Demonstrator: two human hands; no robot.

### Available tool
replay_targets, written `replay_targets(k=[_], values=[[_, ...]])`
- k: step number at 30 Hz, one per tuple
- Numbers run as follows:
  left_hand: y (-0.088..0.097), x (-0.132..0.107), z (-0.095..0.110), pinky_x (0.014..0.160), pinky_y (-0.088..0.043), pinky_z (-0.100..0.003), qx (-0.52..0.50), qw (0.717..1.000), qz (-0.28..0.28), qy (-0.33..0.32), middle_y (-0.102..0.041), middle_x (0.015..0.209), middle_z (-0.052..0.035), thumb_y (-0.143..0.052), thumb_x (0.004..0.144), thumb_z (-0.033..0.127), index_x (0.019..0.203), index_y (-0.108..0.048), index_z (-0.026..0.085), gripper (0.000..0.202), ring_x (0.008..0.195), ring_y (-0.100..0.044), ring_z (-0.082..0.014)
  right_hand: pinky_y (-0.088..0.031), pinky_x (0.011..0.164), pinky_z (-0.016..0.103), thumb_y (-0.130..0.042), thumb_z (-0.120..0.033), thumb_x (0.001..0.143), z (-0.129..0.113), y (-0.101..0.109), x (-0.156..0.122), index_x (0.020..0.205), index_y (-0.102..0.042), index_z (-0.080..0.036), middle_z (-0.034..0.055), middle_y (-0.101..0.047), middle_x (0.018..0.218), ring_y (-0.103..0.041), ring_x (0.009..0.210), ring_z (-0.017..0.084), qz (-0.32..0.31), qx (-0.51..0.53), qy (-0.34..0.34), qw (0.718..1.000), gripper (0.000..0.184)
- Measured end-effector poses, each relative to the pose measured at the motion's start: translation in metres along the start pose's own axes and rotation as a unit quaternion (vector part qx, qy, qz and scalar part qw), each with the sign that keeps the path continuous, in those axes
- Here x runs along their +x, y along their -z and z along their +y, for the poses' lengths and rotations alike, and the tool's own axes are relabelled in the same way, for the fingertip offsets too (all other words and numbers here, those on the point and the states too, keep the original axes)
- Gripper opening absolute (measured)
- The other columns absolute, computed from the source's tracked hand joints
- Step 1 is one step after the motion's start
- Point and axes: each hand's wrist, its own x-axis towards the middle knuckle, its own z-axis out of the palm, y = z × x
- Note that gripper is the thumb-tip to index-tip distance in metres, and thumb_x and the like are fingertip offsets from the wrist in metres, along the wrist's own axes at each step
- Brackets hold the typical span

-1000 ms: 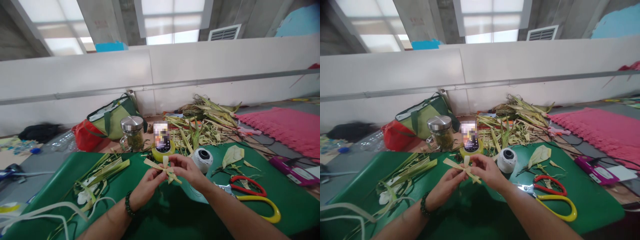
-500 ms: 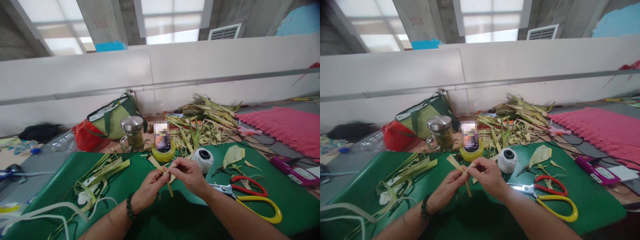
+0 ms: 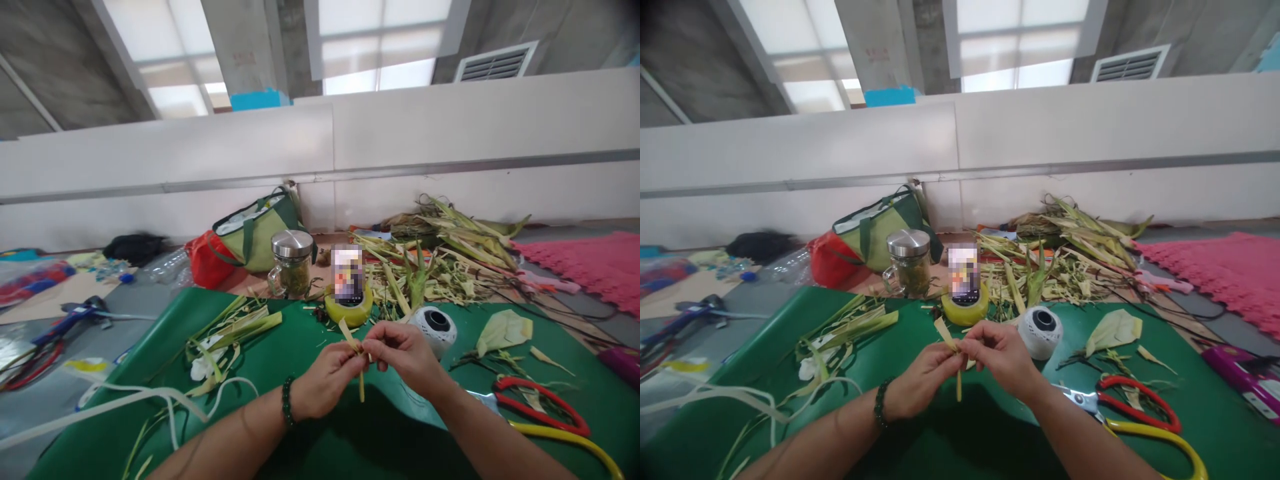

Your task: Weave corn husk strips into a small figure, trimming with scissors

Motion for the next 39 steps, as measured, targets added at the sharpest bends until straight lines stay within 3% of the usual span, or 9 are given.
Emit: replay_targets(k=[7,10,13,17,21,30,33,36,39], values=[[0.022,-0.003,0.01,0.097,-0.038,-0.039,0.321,0.927,0.178,-0.082,-0.059,0.12,-0.0147,-0.045,0.089,0.037,0.119,-0.055,0.016,0.038,0.111,-0.051,-0.0267,-0.044,0.056,0.024,-0.054,-0.026,0.088,0.014,0.004,-0.002,0.074,-0.064,-0.018,0.0028,-0.062,0.065,-0.058,0.059,0.014,0.118,-0.326,0.243,0.906,0.019],[0.049,-0.006,0.027,0.086,-0.045,-0.038,0.49,0.846,0.204,0.049,-0.066,0.102,-0.0132,-0.04,0.09,0.027,0.102,-0.063,0.016,0.028,0.098,-0.059,-0.0264,-0.041,0.057,0.025,-0.048,-0.016,0.09,0.02,-0.002,-0.007,0.076,-0.065,-0.016,0.0053,-0.061,0.068,-0.057,0.062,0.015,0.09,-0.464,0.313,0.824,0.022],[0.078,-0.018,0.036,0.08,-0.047,-0.037,0.587,0.751,0.153,0.261,-0.069,0.093,-0.0143,-0.047,0.088,0.031,0.084,-0.068,0.016,0.026,0.094,-0.064,-0.0282,-0.036,0.052,0.024,-0.056,-0.012,0.084,0.021,-0.016,-0.01,0.073,-0.067,-0.015,0.0063,-0.062,0.069,-0.057,0.062,0.016,-0.031,-0.602,0.219,0.767,0.015],[0.115,-0.034,0.024,0.076,-0.049,-0.036,0.586,0.709,0.2,0.337,-0.07,0.093,-0.0191,-0.048,0.084,0.022,0.083,-0.069,0.012,0.023,0.094,-0.065,-0.0312,-0.037,0.052,0.025,-0.065,-0.043,0.08,0.011,-0.032,-0.012,0.081,-0.07,-0.017,0.0083,-0.067,0.078,-0.063,0.068,0.021,-0.205,-0.622,0.094,0.75,0.027],[0.149,-0.039,0.003,0.074,-0.048,-0.038,0.561,0.677,0.279,0.387,-0.064,0.108,-0.0278,-0.041,0.083,0.014,0.097,-0.066,0.006,0.03,0.098,-0.064,-0.035,-0.037,0.055,0.026,-0.053,-0.045,0.088,0.001,-0.034,-0.014,0.093,-0.067,-0.016,0.0081,-0.068,0.083,-0.064,0.073,0.021,-0.241,-0.585,0.118,0.765,0.032],[0.167,-0.034,0.001,0.067,-0.045,-0.033,0.472,0.734,0.364,0.326,-0.069,0.093,-0.0223,-0.046,0.081,0.023,0.083,-0.068,0.01,0.025,0.089,-0.064,-0.0312,-0.036,0.055,0.024,-0.046,-0.029,0.093,0.022,-0.015,-0.008,0.09,-0.066,-0.015,0.0061,-0.063,0.072,-0.057,0.063,0.015,-0.094,-0.443,0.277,0.847,0.025],[0.145,-0.036,0.032,0.067,-0.044,-0.024,0.442,0.787,0.368,0.224,-0.071,0.089,-0.0069,-0.046,0.083,0.034,0.088,-0.066,0.017,0.026,0.081,-0.063,-0.0203,-0.04,0.058,0.025,-0.044,-0.031,0.094,0.016,-0.007,-0.005,0.085,-0.065,-0.015,0.0055,-0.063,0.073,-0.056,0.064,0.014,-0.018,-0.316,0.27,0.909,0.028],[0.107,-0.037,0.053,0.058,-0.041,-0.022,0.216,0.925,0.307,0.052,-0.065,0.075,-0.0019,-0.055,0.076,0.04,0.083,-0.064,0.015,0.027,0.067,-0.055,-0.0151,-0.043,0.061,0.026,-0.044,-0.035,0.093,0.003,-0.006,-0.005,0.082,-0.064,-0.016,0.0049,-0.062,0.074,-0.056,0.068,0.015,0.026,-0.209,0.213,0.954,0.029],[0.064,-0.031,0.056,0.055,-0.037,-0.021,0.082,0.966,0.244,0.004,-0.052,0.061,0.0028,-0.066,0.067,0.036,0.066,-0.057,0.015,0.023,0.059,-0.046,-0.0115,-0.046,0.061,0.025,-0.055,-0.04,0.086,-0.01,-0.011,-0.006,0.098,-0.063,-0.018,0.0054,-0.062,0.086,-0.057,0.074,0.016,0.025,-0.126,0.154,0.98,0.027]])
